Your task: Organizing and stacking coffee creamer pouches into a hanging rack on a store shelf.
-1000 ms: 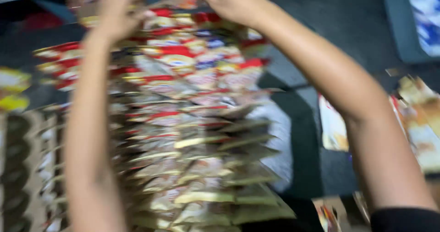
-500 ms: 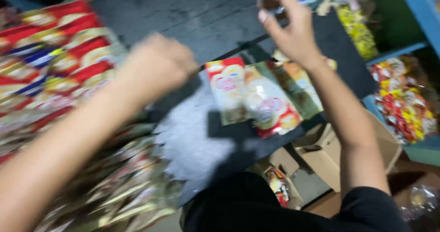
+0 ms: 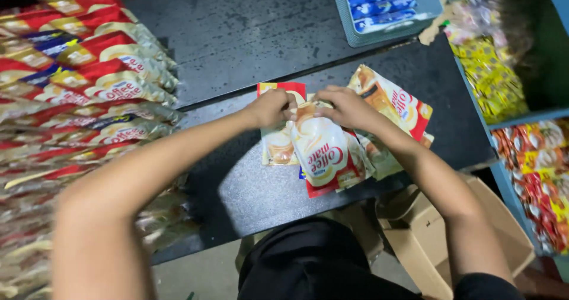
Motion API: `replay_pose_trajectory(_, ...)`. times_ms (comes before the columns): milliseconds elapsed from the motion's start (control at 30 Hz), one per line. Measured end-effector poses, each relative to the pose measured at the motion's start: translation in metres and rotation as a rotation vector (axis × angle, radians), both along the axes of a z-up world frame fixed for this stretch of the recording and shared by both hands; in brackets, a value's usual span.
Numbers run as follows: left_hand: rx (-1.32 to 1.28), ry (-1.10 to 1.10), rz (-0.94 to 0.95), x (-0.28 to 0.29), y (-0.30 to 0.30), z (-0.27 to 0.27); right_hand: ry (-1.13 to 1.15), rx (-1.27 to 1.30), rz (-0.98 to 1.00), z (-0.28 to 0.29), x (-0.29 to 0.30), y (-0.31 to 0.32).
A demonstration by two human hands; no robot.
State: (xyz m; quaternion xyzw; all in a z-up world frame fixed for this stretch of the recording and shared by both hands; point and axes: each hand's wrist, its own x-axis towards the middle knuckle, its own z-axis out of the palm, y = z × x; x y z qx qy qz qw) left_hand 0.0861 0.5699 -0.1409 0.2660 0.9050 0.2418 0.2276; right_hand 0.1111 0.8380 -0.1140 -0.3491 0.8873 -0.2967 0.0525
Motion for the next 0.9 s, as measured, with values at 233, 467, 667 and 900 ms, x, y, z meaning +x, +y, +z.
replay_pose_trajectory(233,0.469,0.672,-0.189,0.097,-0.017,0.209,0.34,-0.285,0.101,0.123,0.053,0.03)
replay_pose_trajectory(467,0.027,0.86,-0.314,0.129,-0.031,0.241,0.507,-0.068,0.302,0.177,0.051,0.007)
replay_pose_trajectory(667,0.047,0.757,-0.229,0.132,-0.042,0.232,0.402,-0.186,0.41,0.18,0.039,-0.014)
replay_pose_trajectory(900,0.161,0.803,-0.166,0.13,-0.043,0.238,0.382,-0.343,0.372,0.166,0.034,-0.026)
